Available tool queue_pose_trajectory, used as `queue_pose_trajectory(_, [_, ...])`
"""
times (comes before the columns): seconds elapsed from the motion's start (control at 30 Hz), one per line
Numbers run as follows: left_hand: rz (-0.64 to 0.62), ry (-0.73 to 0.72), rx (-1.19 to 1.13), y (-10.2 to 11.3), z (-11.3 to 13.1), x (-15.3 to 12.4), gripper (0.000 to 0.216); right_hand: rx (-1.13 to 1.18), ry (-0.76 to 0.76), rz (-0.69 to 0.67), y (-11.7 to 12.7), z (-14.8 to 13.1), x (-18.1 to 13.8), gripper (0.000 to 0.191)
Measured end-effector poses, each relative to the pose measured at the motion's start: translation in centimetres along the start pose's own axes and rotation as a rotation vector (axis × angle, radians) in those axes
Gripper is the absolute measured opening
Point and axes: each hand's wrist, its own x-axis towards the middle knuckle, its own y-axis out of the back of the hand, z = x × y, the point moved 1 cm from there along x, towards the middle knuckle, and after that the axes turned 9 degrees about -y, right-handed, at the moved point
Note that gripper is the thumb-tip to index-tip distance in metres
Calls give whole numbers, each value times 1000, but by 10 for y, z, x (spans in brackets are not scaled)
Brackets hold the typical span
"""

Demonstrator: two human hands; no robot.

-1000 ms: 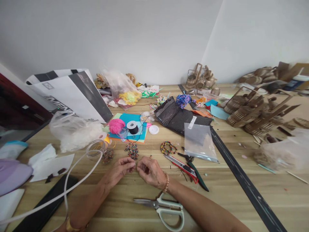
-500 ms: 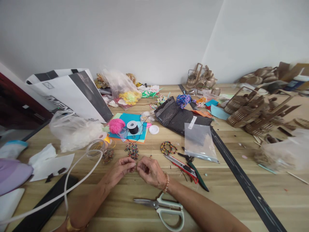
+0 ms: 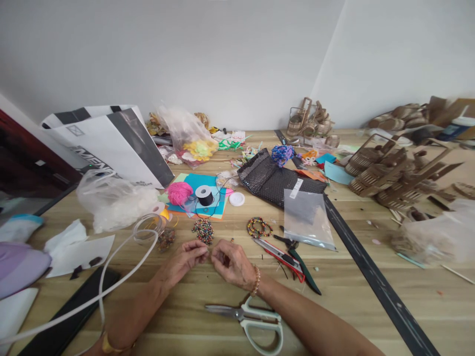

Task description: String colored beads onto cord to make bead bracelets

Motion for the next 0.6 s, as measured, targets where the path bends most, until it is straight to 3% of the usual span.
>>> queue_pose_trajectory(0.6, [-22,-18,4,-1,-1,0,26,-4,3,-13,1,-2,1,5])
